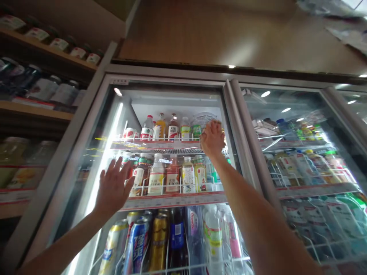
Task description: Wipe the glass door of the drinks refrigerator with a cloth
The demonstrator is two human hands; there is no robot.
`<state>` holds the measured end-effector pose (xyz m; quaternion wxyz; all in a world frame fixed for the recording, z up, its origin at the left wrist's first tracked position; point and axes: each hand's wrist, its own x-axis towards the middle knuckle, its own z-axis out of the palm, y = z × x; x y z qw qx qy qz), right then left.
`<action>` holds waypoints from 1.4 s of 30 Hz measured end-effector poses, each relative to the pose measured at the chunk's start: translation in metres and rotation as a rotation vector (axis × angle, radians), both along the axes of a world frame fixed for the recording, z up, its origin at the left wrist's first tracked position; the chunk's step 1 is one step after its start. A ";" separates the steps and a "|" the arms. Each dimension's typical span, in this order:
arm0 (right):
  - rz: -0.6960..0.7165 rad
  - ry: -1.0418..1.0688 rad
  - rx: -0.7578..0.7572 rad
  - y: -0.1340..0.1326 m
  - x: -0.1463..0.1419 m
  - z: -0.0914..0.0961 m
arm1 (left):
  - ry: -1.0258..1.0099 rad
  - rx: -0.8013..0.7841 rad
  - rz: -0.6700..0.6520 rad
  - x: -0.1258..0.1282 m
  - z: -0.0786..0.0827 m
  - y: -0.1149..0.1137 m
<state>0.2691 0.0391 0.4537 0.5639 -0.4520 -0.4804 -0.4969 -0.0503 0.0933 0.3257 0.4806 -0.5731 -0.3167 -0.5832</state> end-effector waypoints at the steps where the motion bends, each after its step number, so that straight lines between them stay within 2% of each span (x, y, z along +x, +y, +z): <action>1: 0.004 -0.057 -0.015 0.001 -0.008 0.001 | 0.000 0.001 0.003 0.000 0.000 0.000; 5: 0.022 -0.448 -0.116 0.006 -0.044 -0.003 | -0.010 -0.018 0.011 -0.003 0.001 0.001; 6: 0.030 -0.445 -0.115 0.006 -0.049 -0.003 | -0.005 -0.030 0.010 -0.005 0.002 0.000; 9: 0.055 -0.184 -0.051 0.008 -0.059 -0.002 | -0.012 -0.072 0.020 -0.015 0.008 -0.003; 11: 0.070 -0.166 -0.050 0.010 -0.070 -0.006 | -0.080 -0.110 0.041 -0.027 0.013 -0.007; 14: 0.071 -0.583 -0.142 0.012 -0.094 -0.019 | -0.183 -0.157 0.073 -0.047 0.016 -0.010; 16: 0.060 -0.739 -0.183 0.012 -0.107 -0.024 | -0.192 -0.181 0.086 -0.060 0.013 -0.009; 17: 0.060 -0.692 -0.182 0.012 -0.112 -0.024 | -0.185 -0.193 0.090 -0.065 0.011 -0.008; 20: 0.092 -0.337 -0.138 0.014 -0.124 -0.020 | -0.153 -0.217 0.108 -0.075 0.001 -0.006; 21: 0.101 -0.324 -0.140 0.015 -0.130 -0.021 | -0.143 -0.219 0.118 -0.078 -0.001 -0.007; 25: 0.126 -0.768 -0.191 0.020 -0.156 -0.028 | -0.116 -0.241 0.167 -0.089 -0.007 -0.015; 26: 0.138 -0.793 -0.182 0.021 -0.162 -0.028 | -0.112 -0.243 0.179 -0.093 -0.009 -0.018; 30: 0.190 -0.452 -0.137 0.025 -0.188 -0.022 | -0.132 -0.210 0.218 -0.110 -0.019 -0.023; 32: 0.198 -0.527 -0.166 0.027 -0.205 -0.023 | -0.143 -0.196 0.232 -0.120 -0.025 -0.024; 35: 0.202 -0.862 -0.219 0.028 -0.229 -0.027 | -0.140 -0.185 0.252 -0.134 -0.033 -0.027; 37: 0.216 -0.830 -0.219 0.029 -0.241 -0.023 | -0.152 -0.189 0.264 -0.142 -0.036 -0.031; 39: 0.232 -0.665 -0.204 0.031 -0.251 -0.019 | -0.173 -0.210 0.271 -0.148 -0.038 -0.035; 40: 0.241 -0.625 -0.201 0.032 -0.257 -0.020 | -0.184 -0.221 0.272 -0.150 -0.040 -0.038; 42: 0.262 -0.709 -0.214 0.036 -0.270 -0.033 | -0.200 -0.241 0.274 -0.153 -0.042 -0.043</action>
